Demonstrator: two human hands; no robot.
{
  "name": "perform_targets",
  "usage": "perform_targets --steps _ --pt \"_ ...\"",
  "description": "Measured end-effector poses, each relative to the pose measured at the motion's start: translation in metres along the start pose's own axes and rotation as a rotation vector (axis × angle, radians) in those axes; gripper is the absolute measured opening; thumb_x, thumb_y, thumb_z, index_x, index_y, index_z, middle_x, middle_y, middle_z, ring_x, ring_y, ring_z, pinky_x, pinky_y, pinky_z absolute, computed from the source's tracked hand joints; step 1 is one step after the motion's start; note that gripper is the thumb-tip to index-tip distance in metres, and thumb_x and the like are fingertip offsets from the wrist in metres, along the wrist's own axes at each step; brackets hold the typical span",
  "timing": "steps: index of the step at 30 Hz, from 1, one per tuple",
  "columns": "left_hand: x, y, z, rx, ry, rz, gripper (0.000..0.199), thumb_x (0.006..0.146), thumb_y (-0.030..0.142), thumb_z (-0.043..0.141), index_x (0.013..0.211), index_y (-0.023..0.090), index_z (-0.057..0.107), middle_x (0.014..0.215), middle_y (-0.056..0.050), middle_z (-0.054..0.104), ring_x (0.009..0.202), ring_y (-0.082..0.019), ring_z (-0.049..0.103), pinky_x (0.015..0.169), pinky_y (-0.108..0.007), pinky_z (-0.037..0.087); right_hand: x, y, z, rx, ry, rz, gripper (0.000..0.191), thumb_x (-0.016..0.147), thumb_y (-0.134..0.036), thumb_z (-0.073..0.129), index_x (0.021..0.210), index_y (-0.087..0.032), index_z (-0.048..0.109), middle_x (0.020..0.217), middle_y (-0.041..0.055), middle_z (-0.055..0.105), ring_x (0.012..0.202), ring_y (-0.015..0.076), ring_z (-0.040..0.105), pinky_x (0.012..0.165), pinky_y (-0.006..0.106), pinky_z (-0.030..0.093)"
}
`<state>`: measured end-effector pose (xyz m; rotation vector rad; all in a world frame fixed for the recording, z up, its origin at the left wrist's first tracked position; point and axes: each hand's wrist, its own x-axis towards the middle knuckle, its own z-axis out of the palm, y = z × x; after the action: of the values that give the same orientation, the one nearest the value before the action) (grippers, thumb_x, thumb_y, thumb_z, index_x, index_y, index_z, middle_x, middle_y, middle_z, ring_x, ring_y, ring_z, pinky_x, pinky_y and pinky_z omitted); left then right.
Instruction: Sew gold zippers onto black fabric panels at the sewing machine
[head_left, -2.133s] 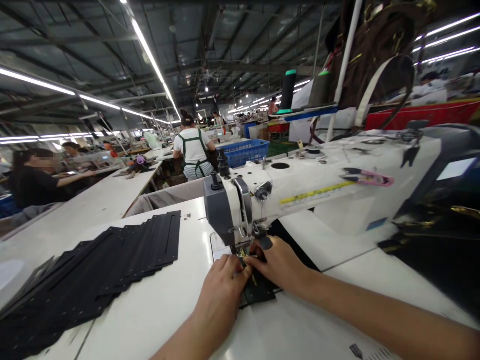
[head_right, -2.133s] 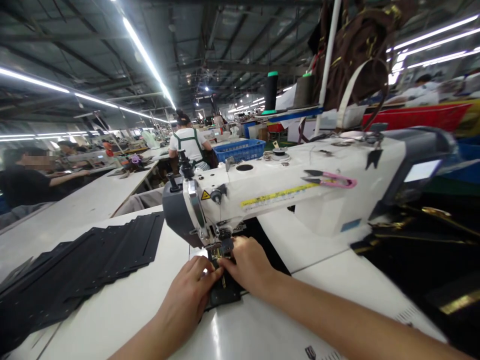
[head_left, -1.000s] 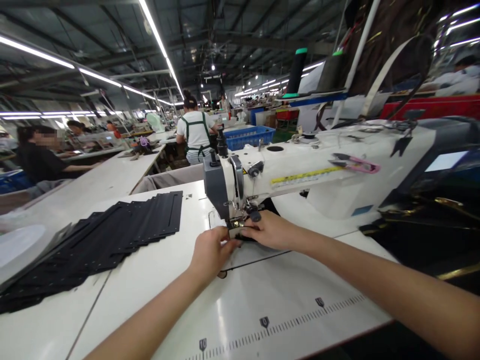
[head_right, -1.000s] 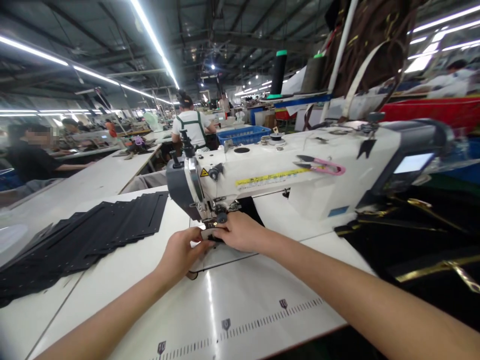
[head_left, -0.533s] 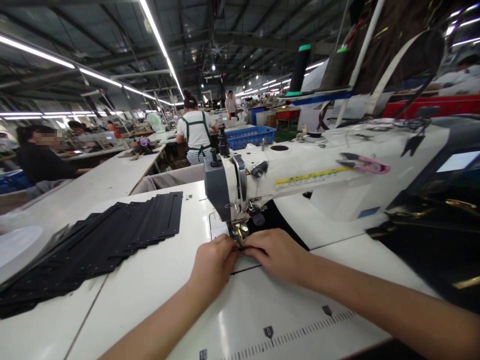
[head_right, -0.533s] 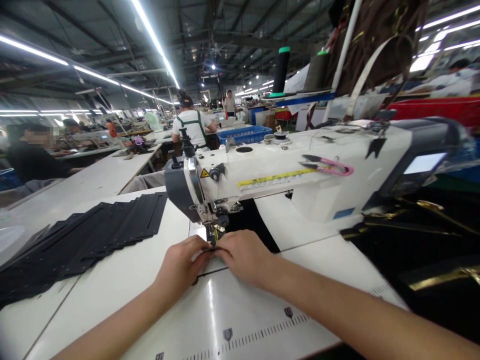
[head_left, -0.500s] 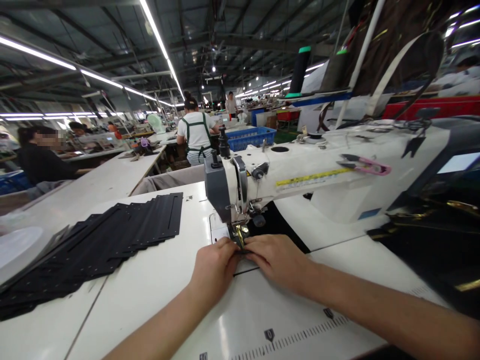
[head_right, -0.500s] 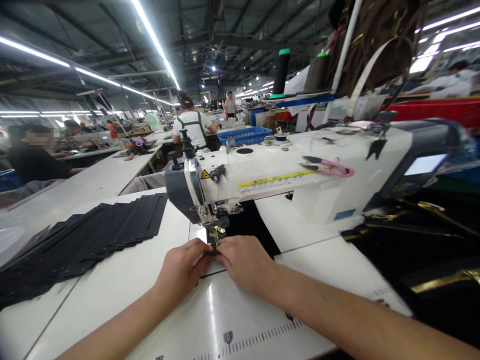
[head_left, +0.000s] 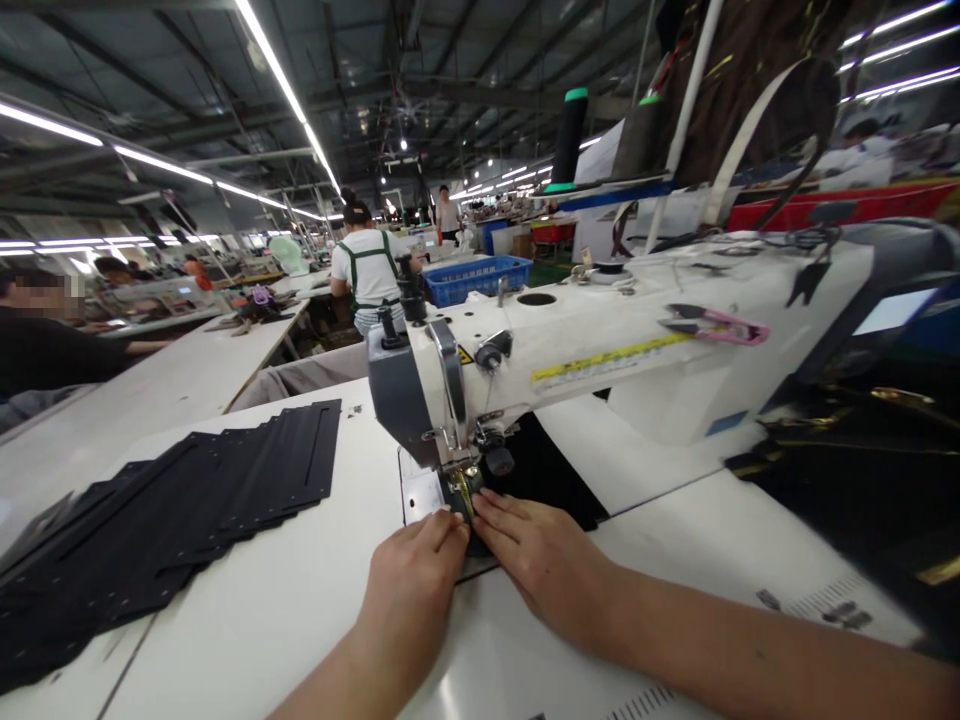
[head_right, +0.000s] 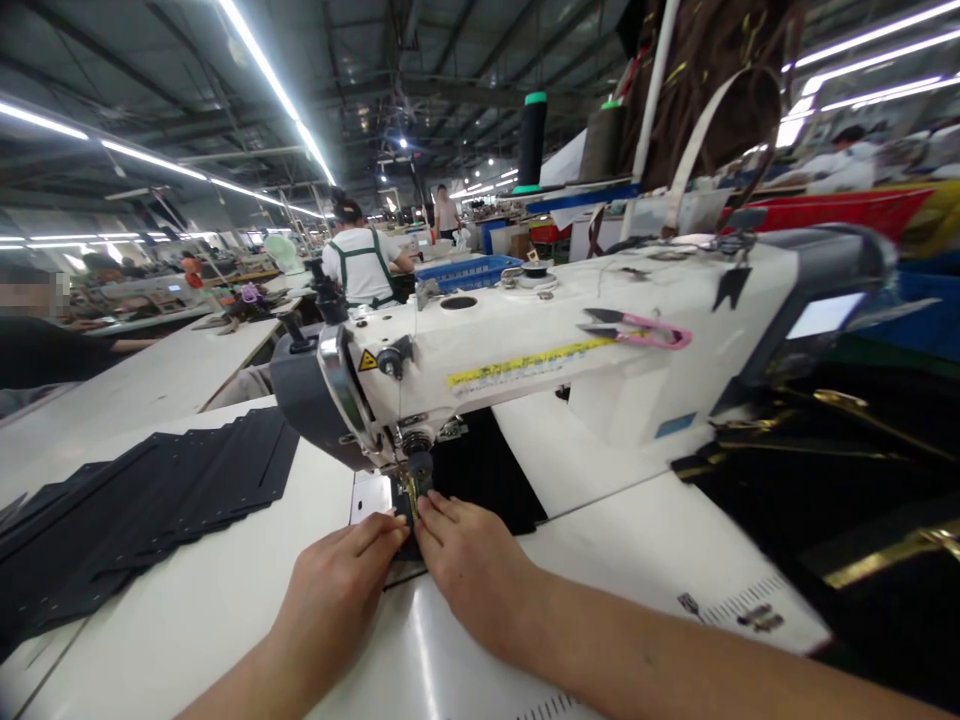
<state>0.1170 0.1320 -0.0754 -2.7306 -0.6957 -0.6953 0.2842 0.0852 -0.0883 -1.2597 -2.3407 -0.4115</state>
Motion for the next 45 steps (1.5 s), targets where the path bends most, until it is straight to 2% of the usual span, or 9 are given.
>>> perform_targets --steps 6,12,15,18,21,25,31,38,45 --pt "0.006 -0.009 0.004 0.002 -0.069 -0.039 0.020 0.082 0.008 0.040 0.081 0.016 0.058 0.076 -0.005 0.063 0.060 -0.017 0.060 0.053 -0.026 0.051 0.006 0.008 0.008 -0.005 0.008 -0.018 0.032 0.076 -0.004 0.046 0.104 0.000 0.061 0.110 0.0200 0.060 0.103 0.0251 0.057 0.088 0.033 0.048" --pt "0.014 -0.019 0.008 -0.008 -0.031 -0.023 0.025 0.083 0.011 0.035 0.083 0.014 0.060 0.074 -0.007 0.062 0.058 -0.019 0.060 0.050 -0.030 0.052 0.017 0.014 0.011 -0.025 -0.001 -0.010 0.029 0.078 -0.003 0.046 0.101 -0.001 0.062 0.107 0.0174 0.062 0.100 0.0226 0.058 0.089 0.030 0.048" --pt "0.012 -0.018 0.004 -0.069 -0.039 -0.037 0.025 0.083 0.012 0.035 0.086 0.014 0.061 0.080 -0.009 0.063 0.063 -0.018 0.062 0.056 -0.030 0.055 0.016 0.011 0.007 0.020 -0.007 0.043 0.028 0.080 -0.009 0.049 0.104 -0.001 0.061 0.110 0.0173 0.060 0.103 0.0232 0.056 0.092 0.032 0.046" --pt "0.003 -0.015 -0.002 -0.092 -0.043 -0.061 0.025 0.083 0.015 0.040 0.096 0.014 0.061 0.099 -0.012 0.064 0.083 -0.021 0.064 0.070 -0.033 0.056 0.008 0.006 0.003 0.082 0.010 0.101 0.031 0.083 -0.016 0.049 0.109 -0.002 0.058 0.114 0.0172 0.058 0.108 0.0237 0.054 0.094 0.034 0.044" --pt "-0.006 -0.014 -0.004 -0.074 -0.021 0.005 0.026 0.084 0.015 0.040 0.101 0.015 0.061 0.106 -0.012 0.064 0.099 -0.024 0.060 0.085 -0.043 0.051 0.002 0.006 0.006 0.065 0.029 0.073 0.029 0.083 -0.010 0.045 0.108 -0.005 0.060 0.115 0.0169 0.058 0.108 0.0228 0.054 0.094 0.034 0.045" --pt "-0.007 -0.019 0.000 -0.097 -0.035 0.068 0.028 0.085 0.010 0.038 0.098 0.015 0.062 0.105 -0.011 0.064 0.101 -0.022 0.059 0.093 -0.046 0.044 0.001 0.011 0.012 -0.019 0.016 0.024 0.032 0.081 -0.004 0.042 0.108 -0.007 0.060 0.114 0.0158 0.058 0.106 0.0216 0.055 0.091 0.033 0.047" --pt "0.003 -0.026 0.005 -0.080 -0.061 0.095 0.026 0.089 0.015 0.037 0.096 0.013 0.062 0.103 -0.013 0.065 0.101 -0.022 0.059 0.094 -0.045 0.042 0.009 0.017 0.011 -0.077 -0.002 -0.019 0.036 0.078 0.002 0.037 0.105 -0.003 0.060 0.107 0.0160 0.062 0.099 0.0210 0.059 0.087 0.030 0.050" --pt "0.007 -0.035 0.019 -0.063 -0.023 0.066 0.024 0.091 0.017 0.037 0.093 0.013 0.061 0.102 -0.010 0.065 0.101 -0.020 0.059 0.095 -0.041 0.042 0.021 0.025 0.012 -0.022 0.004 0.013 0.037 0.078 0.004 0.033 0.100 -0.007 0.061 0.098 0.0123 0.066 0.090 0.0184 0.062 0.077 0.026 0.054" --pt "0.010 -0.036 0.019 -0.068 0.024 0.052 0.024 0.090 0.016 0.039 0.087 0.014 0.062 0.098 -0.007 0.067 0.097 -0.019 0.060 0.094 -0.039 0.042 0.022 0.028 0.016 0.098 0.036 0.046 0.030 0.079 0.002 0.035 0.092 -0.009 0.060 0.094 0.0134 0.066 0.087 0.0209 0.062 0.078 0.032 0.054"
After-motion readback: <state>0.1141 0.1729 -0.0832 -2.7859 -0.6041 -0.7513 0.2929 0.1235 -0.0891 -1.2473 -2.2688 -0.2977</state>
